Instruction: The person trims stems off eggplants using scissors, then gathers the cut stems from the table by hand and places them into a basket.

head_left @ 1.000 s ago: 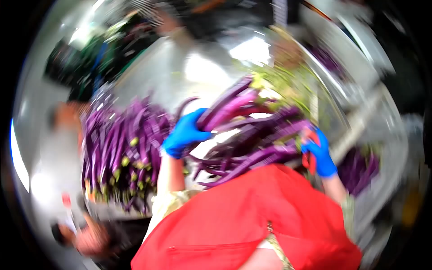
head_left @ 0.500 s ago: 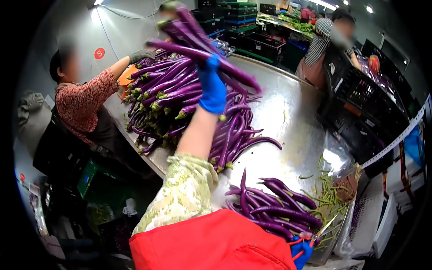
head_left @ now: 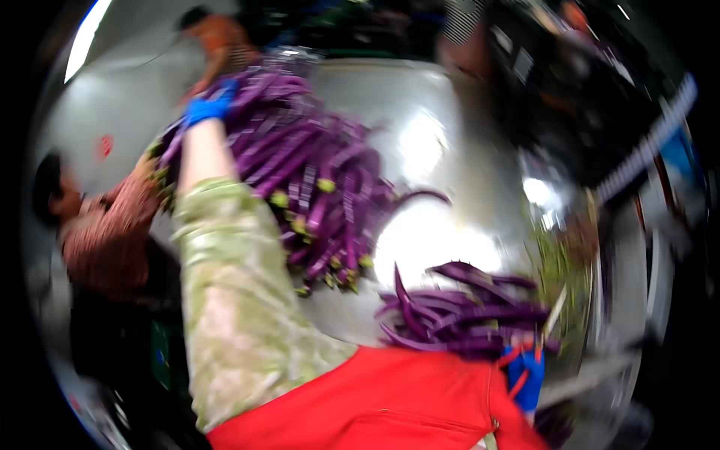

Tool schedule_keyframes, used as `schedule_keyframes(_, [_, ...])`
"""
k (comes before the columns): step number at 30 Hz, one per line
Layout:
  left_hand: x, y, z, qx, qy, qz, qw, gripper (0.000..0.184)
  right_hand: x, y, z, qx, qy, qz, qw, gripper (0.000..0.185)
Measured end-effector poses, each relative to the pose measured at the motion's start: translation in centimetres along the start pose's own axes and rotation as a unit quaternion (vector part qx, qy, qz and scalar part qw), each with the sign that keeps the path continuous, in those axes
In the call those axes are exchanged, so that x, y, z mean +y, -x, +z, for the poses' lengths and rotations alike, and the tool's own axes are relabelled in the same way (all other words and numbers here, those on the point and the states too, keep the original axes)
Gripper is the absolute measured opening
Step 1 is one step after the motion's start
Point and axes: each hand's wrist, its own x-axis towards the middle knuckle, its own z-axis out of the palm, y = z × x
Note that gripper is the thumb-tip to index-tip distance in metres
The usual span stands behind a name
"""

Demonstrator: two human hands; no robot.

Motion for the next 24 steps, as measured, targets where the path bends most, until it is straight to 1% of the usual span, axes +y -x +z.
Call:
schedule_keyframes(1, [1.5, 1.0, -0.9, 0.034, -0.045, 0.045, 0.997, 0.085, 0.1, 0.9, 0.0, 0.026, -0.008, 0.012, 1.000, 0.038])
schedule_keyframes(2, [2.6, 1.3, -1.0, 0.038, 0.054, 0.104, 0.992, 0.080, 0.2, 1.7, 0.0, 0.051, -0.016, 0.023, 0.998, 0.044])
schedule_keyframes(3, [4.4, 1.7, -1.3, -0.024, 0.399, 0.125, 0.908, 0.075, 0.3, 2.6, -0.2, 0.077, -0.025, 0.034, 0.996, 0.049])
schedule_keyframes(4, [7.1, 4.6, -2.2, -0.151, 0.751, 0.050, 0.641, 0.069, 0.4, 2.8, -0.1, 0.011, -0.051, 0.020, 0.998, 0.063])
schedule_keyframes(5, [9.6, 8.2, -3.4, -0.228, 0.806, 0.045, 0.545, 0.064, 0.2, 3.4, 0.3, -0.004, -0.066, 0.045, 0.997, 0.064])
schedule_keyframes(6, [12.0, 12.9, -4.4, -0.300, 0.812, 0.061, 0.497, 0.059, 0.5, 4.1, 0.4, 0.007, -0.059, 0.066, 0.996, 0.065])
schedule_keyframes(7, [14.1, 17.9, -5.2, -0.365, 0.802, 0.081, 0.466, 0.054, 0.7, 4.8, 0.3, 0.011, -0.050, 0.090, 0.995, 0.066])
schedule_keyframes(8, [15.7, 23.6, -5.7, -0.427, 0.761, 0.112, 0.475, 0.049, 1.2, 5.2, -0.5, -0.015, -0.048, 0.076, 0.996, 0.066])
schedule_keyframes(9, [16.9, 29.5, -5.6, -0.485, 0.690, 0.155, 0.514, 0.044, 1.9, 5.5, -1.3, -0.047, -0.047, 0.064, 0.996, 0.066])
schedule_keyframes(10, [17.9, 35.6, -4.9, -0.539, 0.586, 0.217, 0.565, 0.039, 2.1, 5.7, -1.3, -0.033, -0.063, 0.032, 0.997, 0.065])
schedule_keyframes(11, [18.7, 40.9, -4.5, -0.566, 0.408, 0.375, 0.610, 0.045, 2.1, 6.0, -1.1, 0.034, -0.081, 0.008, 0.996, 0.062])
schedule_keyframes(12, [18.7, 46.1, -3.7, -0.610, 0.391, 0.387, 0.570, 0.052, 1.7, 6.5, -1.7, 0.047, -0.096, 0.001, 0.994, 0.058])
schedule_keyframes(13, [19.0, 49.9, -1.3, -0.642, 0.385, 0.423, 0.510, 0.059, 1.2, 6.8, -2.1, 0.063, -0.110, -0.006, 0.992, 0.055])
schedule_keyframes(14, [19.2, 53.0, 0.9, -0.632, 0.311, 0.499, 0.505, 0.062, 1.1, 7.4, -2.1, 0.070, -0.156, -0.042, 0.984, 0.055])
schedule_keyframes(15, [19.1, 56.5, 2.1, -0.703, 0.310, 0.432, 0.473, 0.068, 0.4, 7.8, -1.4, 0.090, -0.183, -0.081, 0.976, 0.057])
schedule_keyframes(16, [19.4, 59.0, 1.9, -0.723, 0.300, 0.446, 0.434, 0.071, 0.3, 8.3, -2.2, 0.122, -0.155, -0.094, 0.976, 0.056])
schedule_keyframes(17, [19.1, 61.5, 4.6, -0.640, 0.299, 0.545, 0.451, 0.072, 0.3, 8.8, -2.9, 0.152, -0.126, -0.105, 0.975, 0.056])
schedule_keyframes(18, [19.5, 63.0, 6.0, -0.609, 0.256, 0.581, 0.476, 0.071, -0.1, 9.1, -2.7, 0.154, -0.165, -0.123, 0.966, 0.049])
schedule_keyframes(19, [20.2, 63.8, 6.8, -0.573, 0.213, 0.614, 0.499, 0.070, 0.0, 9.4, -3.0, 0.162, -0.171, -0.137, 0.962, 0.049])
schedule_keyframes(21, [21.3, 63.4, 7.6, -0.706, 0.242, 0.485, 0.455, 0.056, 0.4, 10.1, -3.6, 0.176, -0.185, -0.162, 0.953, 0.047])
schedule_keyframes(22, [22.4, 62.4, 10.1, -0.608, 0.190, 0.561, 0.529, 0.042, 0.7, 10.2, -3.7, 0.183, -0.199, -0.168, 0.948, 0.047])
schedule_keyframes(23, [23.5, 61.3, 10.9, -0.521, 0.200, 0.601, 0.572, 0.034, 0.9, 10.2, -3.9, 0.179, -0.209, -0.165, 0.947, 0.048])
schedule_keyframes(24, [24.7, 59.7, 10.7, -0.500, 0.173, 0.606, 0.594, 0.031, 1.2, 10.1, -4.0, 0.173, -0.220, -0.159, 0.947, 0.048])
